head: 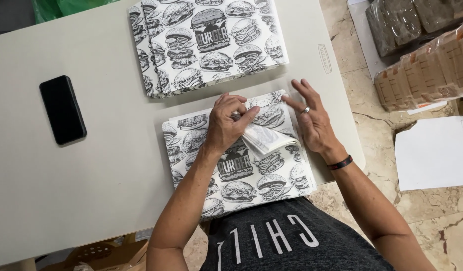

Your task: Folding the corners of printed paper burger wrappers and organizing them into stacks on a table.

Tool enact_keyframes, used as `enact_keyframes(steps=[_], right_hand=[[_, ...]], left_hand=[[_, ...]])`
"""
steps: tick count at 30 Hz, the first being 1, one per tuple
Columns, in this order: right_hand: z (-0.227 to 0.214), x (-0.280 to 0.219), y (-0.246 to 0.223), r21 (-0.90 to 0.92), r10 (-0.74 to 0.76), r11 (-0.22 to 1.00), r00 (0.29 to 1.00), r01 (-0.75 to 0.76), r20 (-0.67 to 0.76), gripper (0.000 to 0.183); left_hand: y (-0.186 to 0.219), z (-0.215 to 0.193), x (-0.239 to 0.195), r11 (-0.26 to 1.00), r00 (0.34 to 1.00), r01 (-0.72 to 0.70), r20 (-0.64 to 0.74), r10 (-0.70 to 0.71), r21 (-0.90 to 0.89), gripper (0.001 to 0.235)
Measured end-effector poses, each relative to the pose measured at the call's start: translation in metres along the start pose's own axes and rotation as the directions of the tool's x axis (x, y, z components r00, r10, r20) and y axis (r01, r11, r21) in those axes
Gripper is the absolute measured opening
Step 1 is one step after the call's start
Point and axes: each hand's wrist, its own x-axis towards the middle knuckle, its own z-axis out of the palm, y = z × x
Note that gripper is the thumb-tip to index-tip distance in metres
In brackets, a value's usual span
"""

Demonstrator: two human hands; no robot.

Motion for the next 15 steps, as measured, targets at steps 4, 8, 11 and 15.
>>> enact_keyframes(steps=[4,8,11,15], right_hand=[[0.001,-0.002,0.003,0.0,0.024,1.0,0.999,-0.024,-0.032,0.053],[0.004,0.0,0.003,-0.088,0.006,0.996,1.0,-0.007,-0.009,0.048],[0.004,0.0,0.004,-0.128,0.001,0.992,1.0,0.002,0.024,0.047],[0.006,0.0,0.004,-0.173,0.004,0.985,0.996,0.011,0.089,0.051]], left_hand=[[0.001,0.001,0.001,0.997,0.999,0.039,-0.021,-0.04,-0.074,0.029],[0.008,-0.003,0.005,1.0,0.999,-0.029,0.025,0.029,-0.008,0.043],[0.02,-0.007,0.009,1.0,0.998,-0.018,0.056,0.018,-0.002,0.044],[0.019,-0.006,0.009,1.0,0.997,0.004,0.082,-0.006,0.022,0.046]])
